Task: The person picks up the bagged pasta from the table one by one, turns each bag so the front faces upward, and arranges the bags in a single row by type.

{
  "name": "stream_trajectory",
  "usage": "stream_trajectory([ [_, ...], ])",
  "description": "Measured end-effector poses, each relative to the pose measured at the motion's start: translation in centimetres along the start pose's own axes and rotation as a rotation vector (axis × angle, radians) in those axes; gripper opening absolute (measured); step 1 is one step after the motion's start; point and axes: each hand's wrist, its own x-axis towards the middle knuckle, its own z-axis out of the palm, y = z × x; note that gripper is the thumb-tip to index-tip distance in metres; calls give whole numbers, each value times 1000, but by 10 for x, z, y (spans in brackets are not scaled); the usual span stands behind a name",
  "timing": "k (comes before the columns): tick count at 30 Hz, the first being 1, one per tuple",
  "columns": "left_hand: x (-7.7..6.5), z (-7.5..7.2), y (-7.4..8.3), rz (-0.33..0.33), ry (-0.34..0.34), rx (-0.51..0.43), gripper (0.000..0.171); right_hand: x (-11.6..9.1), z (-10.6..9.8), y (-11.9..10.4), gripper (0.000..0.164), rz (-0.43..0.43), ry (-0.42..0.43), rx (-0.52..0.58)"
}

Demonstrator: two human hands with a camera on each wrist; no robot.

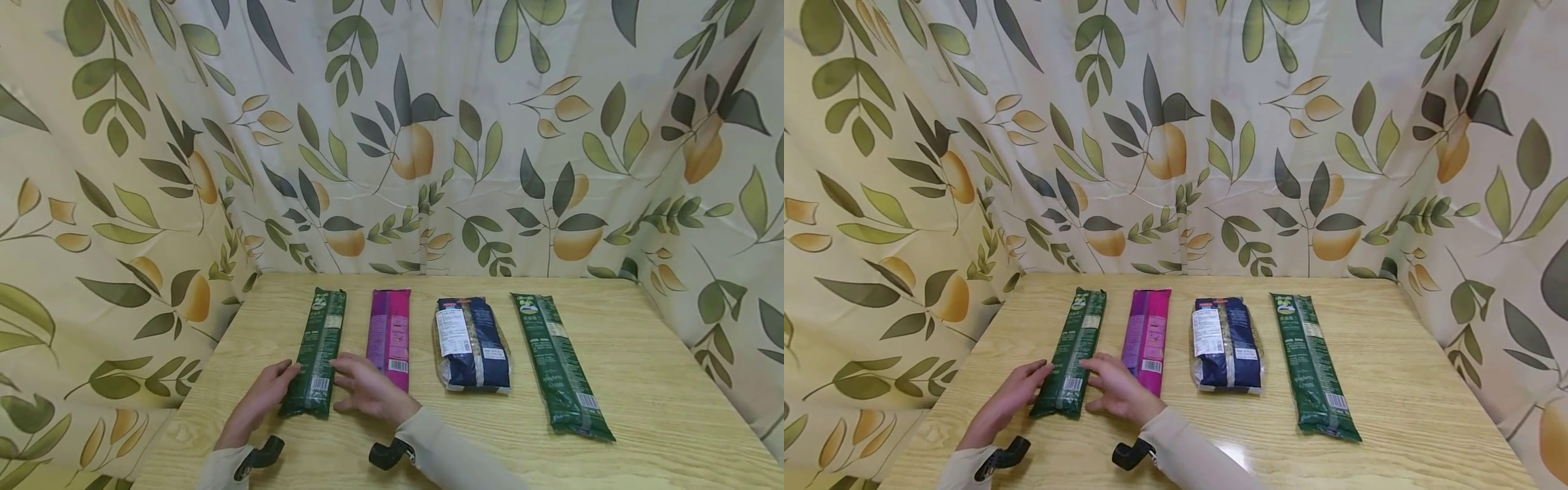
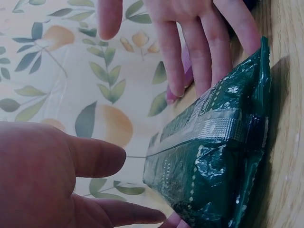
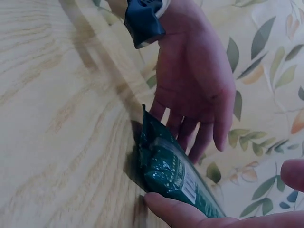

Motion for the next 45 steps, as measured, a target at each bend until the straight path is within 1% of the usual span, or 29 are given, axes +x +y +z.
stream_trajectory([
  [5, 0, 0, -3, -13, -14, -45, 70, 3, 3, 3, 81, 1, 12, 21],
  [9, 3, 0, -4, -18, -28, -86, 71, 3, 5, 2, 81, 5, 0, 29],
  [11, 4, 0, -4, -16, -38, -109, 71, 3, 7, 1, 77, 2, -13, 34],
  [15, 9, -1, -5, -2, -42, -161, 63, 3, 7, -1, 67, -3, -30, 54],
  [18, 11, 0, -6, 16, -43, -196, 56, 4, 6, -2, 61, -10, -24, 62],
  [21, 10, 1, -7, 31, -60, -214, 53, 5, 3, -3, 60, -15, -16, 56],
  [25, 7, 2, -7, 45, -90, -210, 53, 4, 1, -3, 61, -13, -14, 35],
  [30, 1, 2, -4, 44, -94, -231, 54, 4, -1, -6, 58, -9, -34, 34],
  [34, -1, 2, -1, 43, -105, -259, 58, 4, -4, -10, 60, -6, -51, 45],
  [38, -1, 2, -1, 25, -127, -341, 63, 2, -6, -12, 63, -6, -35, 59],
  [41, 0, 2, -2, 3, -117, -418, 66, 0, -6, -14, 63, -8, -14, 62],
  [45, 0, 3, -2, -15, -95, -477, 69, -2, -6, -15, 63, -10, 5, 53],
])
